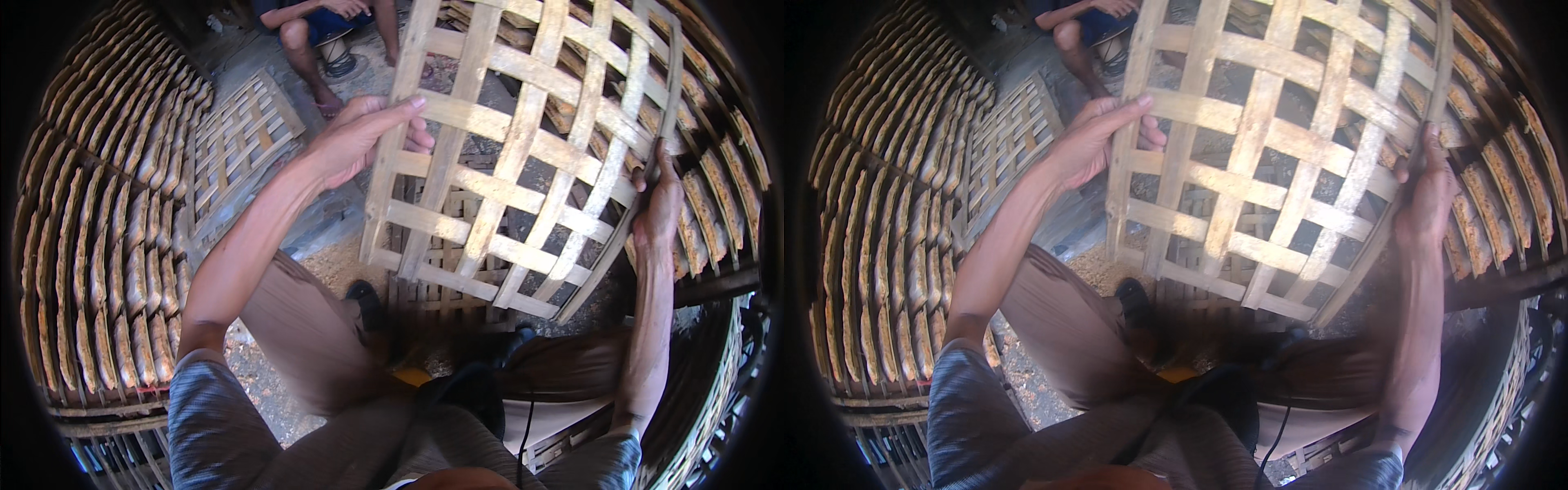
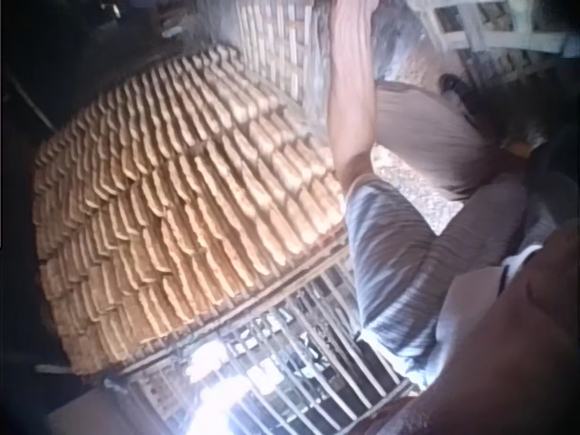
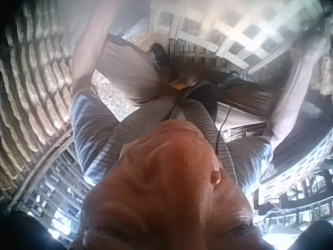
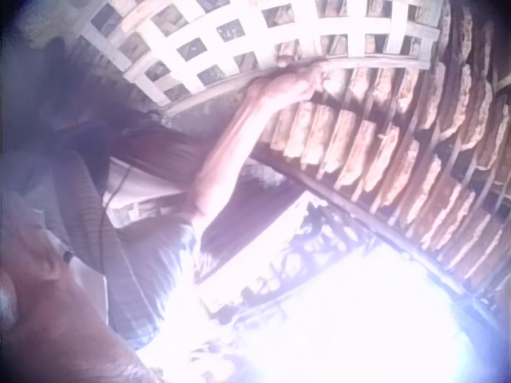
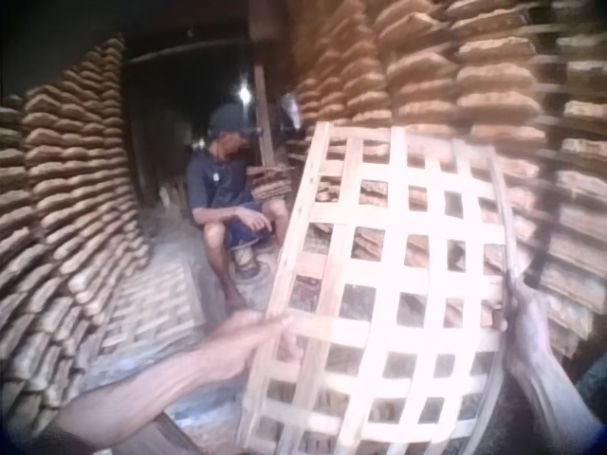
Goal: The person sits on the floor and assembles a square wooden lattice frame by hand, aligning and pressing the interlocking slats together. The person repeatedly lifts, rotates, and adjusts the lattice, then places it on the floor and handles a plastic bag before continuing to manipulate the lattice.
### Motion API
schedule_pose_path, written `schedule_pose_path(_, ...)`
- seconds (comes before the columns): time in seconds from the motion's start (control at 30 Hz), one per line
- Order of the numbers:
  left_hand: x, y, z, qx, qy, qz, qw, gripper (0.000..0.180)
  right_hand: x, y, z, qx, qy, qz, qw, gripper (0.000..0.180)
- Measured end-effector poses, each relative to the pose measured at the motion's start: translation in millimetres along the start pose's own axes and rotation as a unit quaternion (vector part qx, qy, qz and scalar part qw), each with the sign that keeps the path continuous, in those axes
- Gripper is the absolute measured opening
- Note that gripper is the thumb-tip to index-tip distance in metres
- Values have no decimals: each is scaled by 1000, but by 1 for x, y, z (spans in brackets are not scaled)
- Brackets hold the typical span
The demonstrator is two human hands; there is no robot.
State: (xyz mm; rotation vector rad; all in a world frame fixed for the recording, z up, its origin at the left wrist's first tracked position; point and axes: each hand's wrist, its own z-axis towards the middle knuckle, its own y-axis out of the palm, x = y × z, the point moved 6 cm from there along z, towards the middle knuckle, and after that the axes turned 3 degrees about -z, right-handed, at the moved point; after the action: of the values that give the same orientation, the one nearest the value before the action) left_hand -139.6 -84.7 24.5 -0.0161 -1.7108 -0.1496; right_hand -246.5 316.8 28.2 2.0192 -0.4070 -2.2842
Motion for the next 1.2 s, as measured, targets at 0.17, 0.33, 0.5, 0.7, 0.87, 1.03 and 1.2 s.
schedule_pose_path(0.17, -10, 22, -1, 23, 44, 54, 997, 40, 1, -3, 3, 7, -8, 23, 1000, 28)
schedule_pose_path(0.33, -2, 14, -4, 92, -10, 94, 991, 42, 11, -8, 8, -4, 4, 45, 999, 29)
schedule_pose_path(0.5, 3, 17, -6, 58, 51, 93, 993, 45, 4, 2, 1, -23, 2, 58, 998, 28)
schedule_pose_path(0.7, 4, 22, -17, 146, 84, 123, 978, 50, -11, -6, 8, 39, -73, -192, 978, 54)
schedule_pose_path(0.87, 13, 44, -31, 174, 68, 188, 964, 52, -52, 57, -58, -99, -453, -427, 776, 50)
schedule_pose_path(1.03, -6, 67, -27, 115, 42, 225, 967, 51, -7, 96, -97, -339, -204, -425, 814, 44)
schedule_pose_path(1.2, -11, 80, -27, 72, 45, 267, 960, 50, 19, 95, -93, -425, -136, -428, 786, 23)
